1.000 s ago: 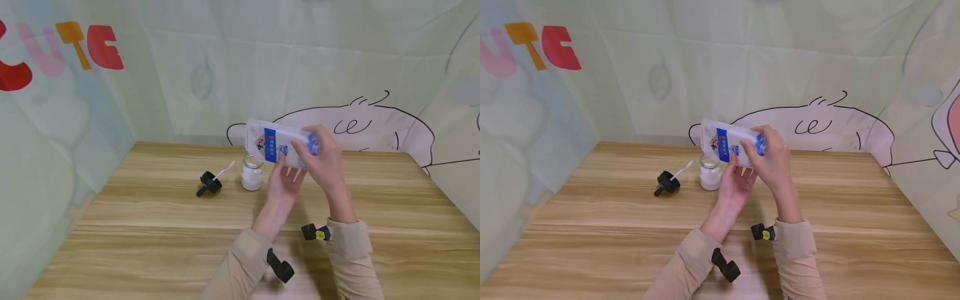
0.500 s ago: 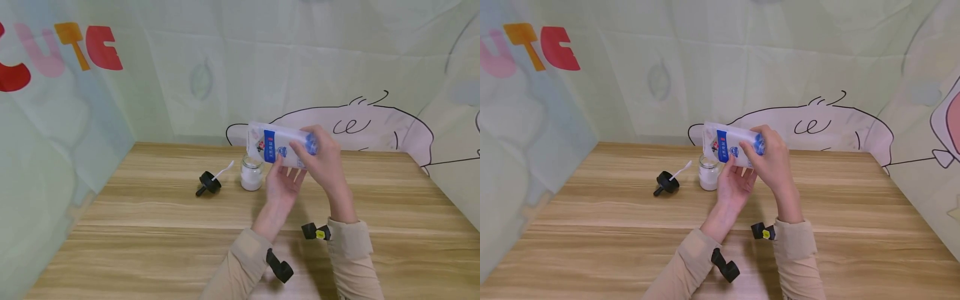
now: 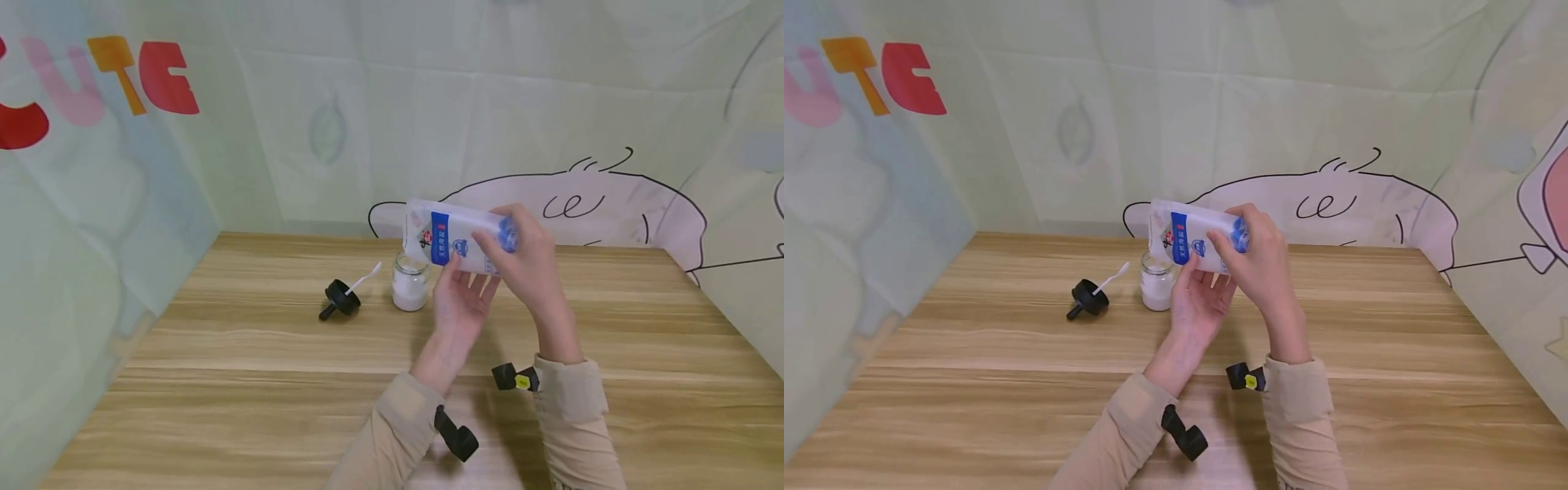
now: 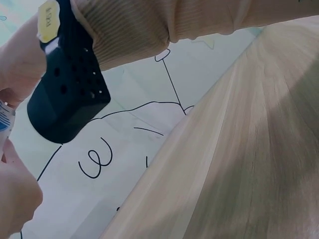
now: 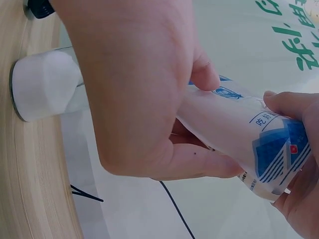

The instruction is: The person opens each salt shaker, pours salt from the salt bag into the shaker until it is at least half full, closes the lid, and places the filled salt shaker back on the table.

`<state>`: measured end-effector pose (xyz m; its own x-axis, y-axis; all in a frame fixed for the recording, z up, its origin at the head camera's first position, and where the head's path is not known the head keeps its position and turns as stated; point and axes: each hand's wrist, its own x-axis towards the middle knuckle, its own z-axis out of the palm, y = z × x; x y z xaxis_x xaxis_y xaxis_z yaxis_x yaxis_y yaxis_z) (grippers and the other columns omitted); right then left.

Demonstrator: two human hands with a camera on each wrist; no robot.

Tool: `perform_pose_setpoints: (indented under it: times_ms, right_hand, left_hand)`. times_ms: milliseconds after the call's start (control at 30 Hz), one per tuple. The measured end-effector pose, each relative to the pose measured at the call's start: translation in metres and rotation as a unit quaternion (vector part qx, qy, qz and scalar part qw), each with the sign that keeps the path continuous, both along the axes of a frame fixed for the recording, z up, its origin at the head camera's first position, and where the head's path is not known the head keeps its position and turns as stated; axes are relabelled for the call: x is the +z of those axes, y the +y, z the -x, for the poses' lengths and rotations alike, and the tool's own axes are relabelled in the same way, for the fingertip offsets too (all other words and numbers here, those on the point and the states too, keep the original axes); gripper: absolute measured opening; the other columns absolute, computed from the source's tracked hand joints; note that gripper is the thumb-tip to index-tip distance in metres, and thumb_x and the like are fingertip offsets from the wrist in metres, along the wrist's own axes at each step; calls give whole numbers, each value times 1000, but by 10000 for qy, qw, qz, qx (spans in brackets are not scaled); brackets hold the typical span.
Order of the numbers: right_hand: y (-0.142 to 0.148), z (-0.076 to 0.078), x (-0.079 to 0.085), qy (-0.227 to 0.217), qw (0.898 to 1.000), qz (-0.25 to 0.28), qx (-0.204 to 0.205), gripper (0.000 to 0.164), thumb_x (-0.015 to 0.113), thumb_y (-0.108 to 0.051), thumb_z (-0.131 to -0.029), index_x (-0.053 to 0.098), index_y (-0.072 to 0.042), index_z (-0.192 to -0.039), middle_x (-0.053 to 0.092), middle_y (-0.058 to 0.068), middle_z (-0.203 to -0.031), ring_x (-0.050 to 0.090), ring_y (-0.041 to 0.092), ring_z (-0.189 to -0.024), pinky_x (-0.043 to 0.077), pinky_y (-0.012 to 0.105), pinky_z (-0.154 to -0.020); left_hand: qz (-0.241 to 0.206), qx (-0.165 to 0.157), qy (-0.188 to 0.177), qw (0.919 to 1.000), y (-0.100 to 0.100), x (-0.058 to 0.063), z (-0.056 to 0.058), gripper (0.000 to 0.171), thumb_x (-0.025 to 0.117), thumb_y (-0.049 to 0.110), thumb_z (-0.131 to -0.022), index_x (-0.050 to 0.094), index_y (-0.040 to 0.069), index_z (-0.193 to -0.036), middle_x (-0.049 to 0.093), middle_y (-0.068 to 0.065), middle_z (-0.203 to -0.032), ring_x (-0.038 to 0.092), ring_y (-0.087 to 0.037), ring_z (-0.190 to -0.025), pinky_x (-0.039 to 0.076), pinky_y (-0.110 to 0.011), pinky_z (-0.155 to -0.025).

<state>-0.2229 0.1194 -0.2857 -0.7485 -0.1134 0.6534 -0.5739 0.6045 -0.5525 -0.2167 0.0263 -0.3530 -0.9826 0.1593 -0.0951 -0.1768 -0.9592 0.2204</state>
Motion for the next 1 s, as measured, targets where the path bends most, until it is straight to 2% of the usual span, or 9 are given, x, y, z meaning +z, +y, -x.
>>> perform_pose_setpoints:
  times_ms: [467,867,1000]
  right_hand:
    - [0,2,-2,76,9999,-83,-56,35,67,-20,-90,56,1,-116,65,18,-103,60,26,-82,46,25,-63]
    - [-4,2,-4,567,9982,199,2,33,71,-14,-86,58,4,-111,66,20,-96,60,25,-77,43,16,-61]
    - [-3,3,-4,601,9980,190,-8,33,71,-15,-86,58,3,-111,66,19,-97,60,24,-78,43,16,-62]
  left_hand:
    - [-1,-46,37,10000,-1,-1,0,46,63,33,-89,52,17,-131,61,0,-129,59,-16,-117,51,-30,-99]
    - [-14,-88,50,9999,1,-1,1,52,69,36,-86,52,21,-132,60,2,-130,58,-16,-120,50,-29,-100]
    - [17,-100,69,9999,1,-1,0,52,69,37,-86,51,22,-133,60,2,-129,58,-15,-119,50,-28,-100]
